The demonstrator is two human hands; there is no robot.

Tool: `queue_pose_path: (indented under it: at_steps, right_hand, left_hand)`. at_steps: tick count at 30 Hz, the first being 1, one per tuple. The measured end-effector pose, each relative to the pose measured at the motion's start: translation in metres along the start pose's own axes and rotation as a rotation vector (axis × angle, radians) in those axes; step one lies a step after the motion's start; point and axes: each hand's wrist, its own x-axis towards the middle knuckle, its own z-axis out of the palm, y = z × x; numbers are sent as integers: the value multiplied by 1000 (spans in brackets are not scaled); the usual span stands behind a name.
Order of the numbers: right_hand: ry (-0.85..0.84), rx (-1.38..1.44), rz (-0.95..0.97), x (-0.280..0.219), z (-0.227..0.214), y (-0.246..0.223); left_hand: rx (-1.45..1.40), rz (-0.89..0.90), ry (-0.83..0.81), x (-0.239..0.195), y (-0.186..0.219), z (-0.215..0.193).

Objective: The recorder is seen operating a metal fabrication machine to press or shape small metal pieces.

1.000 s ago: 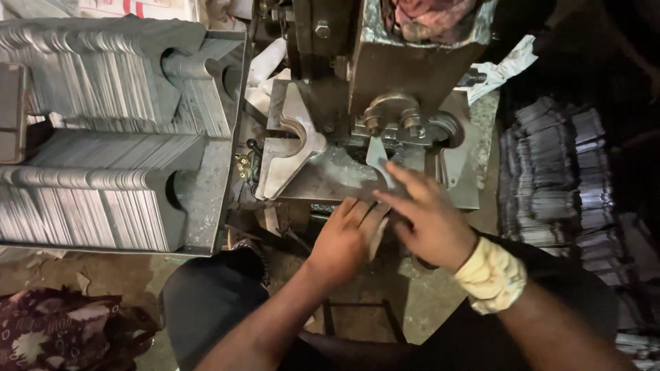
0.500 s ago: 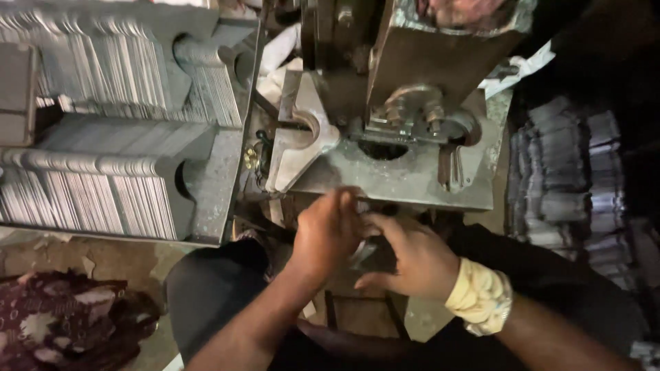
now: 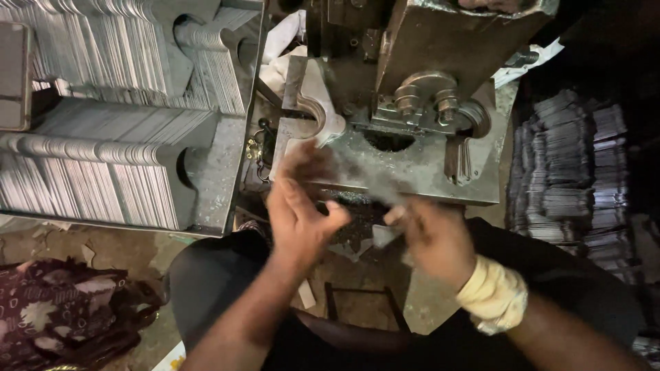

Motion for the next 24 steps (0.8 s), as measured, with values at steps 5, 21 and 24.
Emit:
queue_pose_path:
  at_steps: [5, 21, 24]
  right_hand:
    - [25, 738, 370, 55, -16, 44]
    - [11, 682, 387, 86, -15, 35]
    - [23, 708, 337, 87, -14, 44]
  left_hand:
    - [130, 315, 0, 4, -43, -15]
    - [79, 362, 33, -3, -69, -16]
    - [72, 369, -12, -4, -60, -13]
